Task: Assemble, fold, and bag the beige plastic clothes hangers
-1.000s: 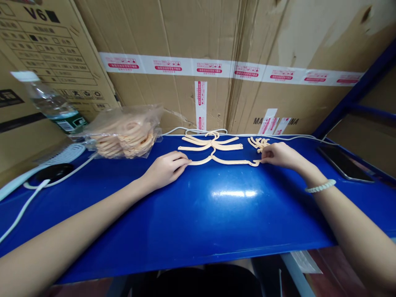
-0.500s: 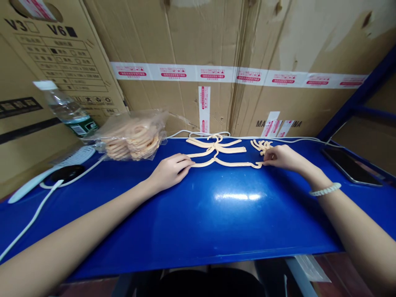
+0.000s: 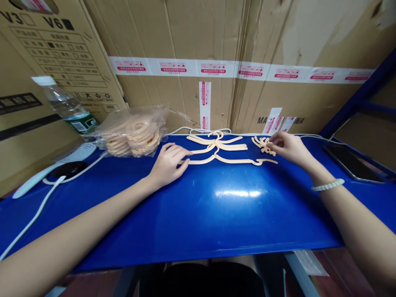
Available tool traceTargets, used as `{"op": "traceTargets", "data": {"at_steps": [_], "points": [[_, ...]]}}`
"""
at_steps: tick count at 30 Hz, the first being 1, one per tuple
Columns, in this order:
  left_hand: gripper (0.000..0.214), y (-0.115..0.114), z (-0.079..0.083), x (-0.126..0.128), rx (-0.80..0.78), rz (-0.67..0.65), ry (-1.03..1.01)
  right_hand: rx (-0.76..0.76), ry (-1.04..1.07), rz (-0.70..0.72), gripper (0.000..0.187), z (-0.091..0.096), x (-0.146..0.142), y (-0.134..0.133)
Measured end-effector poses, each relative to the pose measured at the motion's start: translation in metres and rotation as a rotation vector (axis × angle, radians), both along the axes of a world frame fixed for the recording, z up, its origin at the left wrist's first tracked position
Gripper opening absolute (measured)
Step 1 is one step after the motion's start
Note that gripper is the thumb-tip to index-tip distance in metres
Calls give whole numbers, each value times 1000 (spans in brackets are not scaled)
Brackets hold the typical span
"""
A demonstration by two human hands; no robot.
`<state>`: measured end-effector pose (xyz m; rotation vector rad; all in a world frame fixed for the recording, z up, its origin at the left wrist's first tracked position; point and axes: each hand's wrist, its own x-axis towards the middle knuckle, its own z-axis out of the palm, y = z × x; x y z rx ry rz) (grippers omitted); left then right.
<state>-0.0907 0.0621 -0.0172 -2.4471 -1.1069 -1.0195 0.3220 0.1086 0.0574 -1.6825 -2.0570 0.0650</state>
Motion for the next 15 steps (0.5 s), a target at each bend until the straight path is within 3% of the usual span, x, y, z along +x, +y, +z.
{"op": "traceTargets", "data": {"at_steps": [5, 9, 15], "points": [[5, 2, -1, 0, -27, 24, -109, -4, 122, -44, 22, -2, 1, 1], [18, 4, 0, -1, -84, 45, -197, -52, 248, -8, 20, -2, 3, 3], [28, 5, 0, -3, -102, 92, -177, -51, 339, -15, 25, 0, -1, 2]]}}
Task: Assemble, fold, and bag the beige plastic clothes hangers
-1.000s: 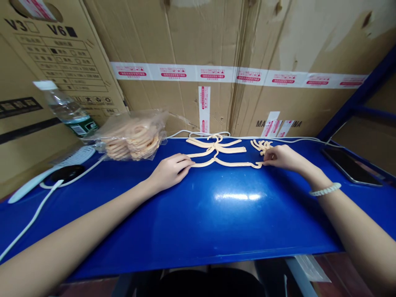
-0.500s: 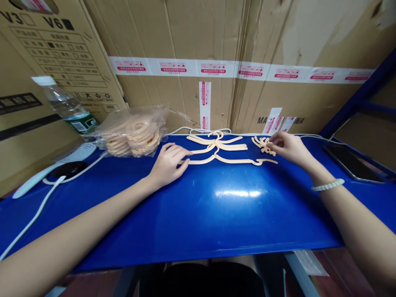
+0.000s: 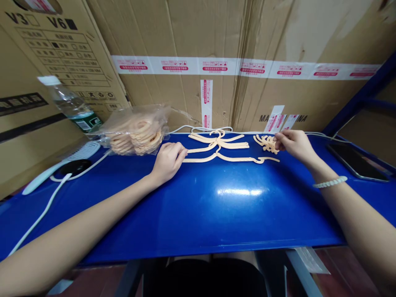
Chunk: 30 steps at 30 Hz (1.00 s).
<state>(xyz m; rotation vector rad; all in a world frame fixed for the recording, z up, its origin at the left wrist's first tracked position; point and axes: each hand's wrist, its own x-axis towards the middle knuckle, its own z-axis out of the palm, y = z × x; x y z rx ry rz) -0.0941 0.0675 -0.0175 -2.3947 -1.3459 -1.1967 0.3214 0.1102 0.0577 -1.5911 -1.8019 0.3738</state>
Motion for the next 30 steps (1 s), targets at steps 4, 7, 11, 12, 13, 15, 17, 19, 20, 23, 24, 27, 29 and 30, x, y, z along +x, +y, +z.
{"op": "traceTargets", "data": {"at_steps": [4, 7, 11, 12, 13, 15, 17, 19, 20, 23, 24, 27, 29, 30], "points": [[34, 1, -1, -1, 4, 9, 23, 40, 15, -46, 23, 1, -4, -3], [30, 1, -2, -1, -2, 7, -5, 53, 27, -59, 23, 1, -5, -4], [20, 1, -4, -2, -29, -23, -68, 55, 51, -66, 23, 1, -7, -5], [19, 2, -5, -2, -35, -30, -74, 56, 59, -70, 23, 1, -8, -5], [17, 2, -6, -1, -38, -34, -79, 54, 66, -74, 23, 2, -9, -5], [10, 3, -6, -1, -37, -43, -85, 49, 82, -79, 22, 2, -10, -6], [13, 2, -5, 0, -27, -48, -83, 48, 101, -86, 21, 2, -11, -6], [15, 2, -4, 1, -26, -59, -47, 54, 121, -95, 19, 2, -11, -5], [13, 1, -2, 2, -31, -68, -17, 57, 129, -98, 19, 1, -11, -5], [12, -2, 0, 3, -55, -104, 90, 65, 140, -100, 19, 0, -9, -4], [12, -2, 0, 3, -60, -111, 114, 64, 141, -98, 19, 0, -9, -4], [11, -3, 0, 3, -72, -118, 138, 65, 149, -98, 19, -2, -7, -2], [11, -3, 0, 3, -72, -117, 132, 69, 160, -103, 18, -2, -6, -1], [11, -3, 0, 3, -69, -119, 126, 72, 167, -108, 18, -2, -6, -1]]}}
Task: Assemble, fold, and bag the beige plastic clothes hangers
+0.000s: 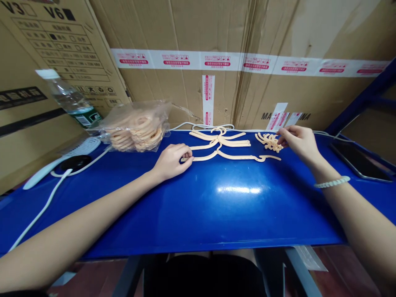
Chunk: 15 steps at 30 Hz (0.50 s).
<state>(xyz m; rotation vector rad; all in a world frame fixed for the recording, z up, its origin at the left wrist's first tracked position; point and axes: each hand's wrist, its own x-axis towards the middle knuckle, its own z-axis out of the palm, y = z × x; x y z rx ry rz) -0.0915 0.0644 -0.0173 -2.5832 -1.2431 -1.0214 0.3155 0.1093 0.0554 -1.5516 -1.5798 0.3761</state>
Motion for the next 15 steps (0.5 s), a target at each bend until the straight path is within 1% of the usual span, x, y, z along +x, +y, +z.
{"op": "traceTargets", "data": {"at_steps": [3, 6, 10, 13, 15], "points": [[12, 0, 0, 0, 19, -1, -48, 14, 31, -19, 16, 1, 0, 0], [12, 1, -1, -1, 35, 42, -106, 32, 64, -35, 13, 3, -1, -1], [16, 2, -4, -3, 50, 85, -123, 71, 84, -58, 11, 8, 1, -2], [25, 2, -4, -4, 59, 94, -156, 114, 56, -78, 12, 11, 6, -2], [30, 2, -2, -4, 52, 101, -173, 144, 1, -94, 13, 12, 10, -1]]}}
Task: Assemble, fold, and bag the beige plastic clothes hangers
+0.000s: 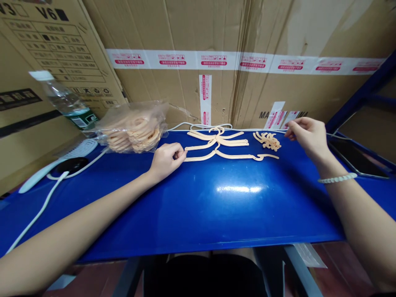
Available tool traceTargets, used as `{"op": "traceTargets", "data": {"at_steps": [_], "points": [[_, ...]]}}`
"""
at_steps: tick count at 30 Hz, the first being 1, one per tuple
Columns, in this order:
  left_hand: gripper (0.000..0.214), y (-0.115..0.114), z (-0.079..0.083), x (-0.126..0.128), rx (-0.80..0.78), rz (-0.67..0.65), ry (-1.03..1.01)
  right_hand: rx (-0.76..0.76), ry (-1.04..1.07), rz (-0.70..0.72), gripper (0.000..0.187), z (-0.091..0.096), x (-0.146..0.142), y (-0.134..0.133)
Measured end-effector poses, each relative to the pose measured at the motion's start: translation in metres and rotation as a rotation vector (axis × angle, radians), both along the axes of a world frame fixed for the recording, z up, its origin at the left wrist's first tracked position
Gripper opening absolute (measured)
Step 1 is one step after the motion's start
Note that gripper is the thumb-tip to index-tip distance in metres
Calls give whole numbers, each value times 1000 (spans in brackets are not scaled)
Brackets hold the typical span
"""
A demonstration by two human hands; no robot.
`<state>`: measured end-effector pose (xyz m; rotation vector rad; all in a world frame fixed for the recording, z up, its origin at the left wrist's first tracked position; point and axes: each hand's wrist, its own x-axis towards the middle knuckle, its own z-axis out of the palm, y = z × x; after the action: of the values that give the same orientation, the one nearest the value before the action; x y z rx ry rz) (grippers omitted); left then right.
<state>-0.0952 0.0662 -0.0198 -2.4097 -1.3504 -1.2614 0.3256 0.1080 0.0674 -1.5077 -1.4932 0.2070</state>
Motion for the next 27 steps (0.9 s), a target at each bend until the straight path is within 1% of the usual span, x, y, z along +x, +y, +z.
{"op": "traceTargets", "data": {"at_steps": [3, 6, 9, 10, 13, 17, 21, 27], "points": [[26, 0, 2, 1, -2, -5, -25, 30, -148, -26, 13, 0, 5, 1], [8, 1, 3, 1, 18, -45, -47, 18, -316, -11, 11, -2, 8, 3], [31, 4, 2, 2, 11, -72, -46, -31, -432, 44, 16, -5, 13, 6], [35, 5, 1, 1, -1, -71, -39, -50, -457, 65, 16, -7, 15, 8], [37, 9, -3, 0, -68, -54, 13, -90, -562, 153, 17, -13, 22, 16], [42, 16, -6, -3, -208, -13, 45, -87, -743, 244, 27, -24, 31, 27], [41, 27, -9, -5, -312, 26, 12, -102, -766, 262, 32, -32, 37, 35], [23, 37, -6, -2, -328, 8, -11, -156, -729, 232, 23, -36, 43, 42]]}}
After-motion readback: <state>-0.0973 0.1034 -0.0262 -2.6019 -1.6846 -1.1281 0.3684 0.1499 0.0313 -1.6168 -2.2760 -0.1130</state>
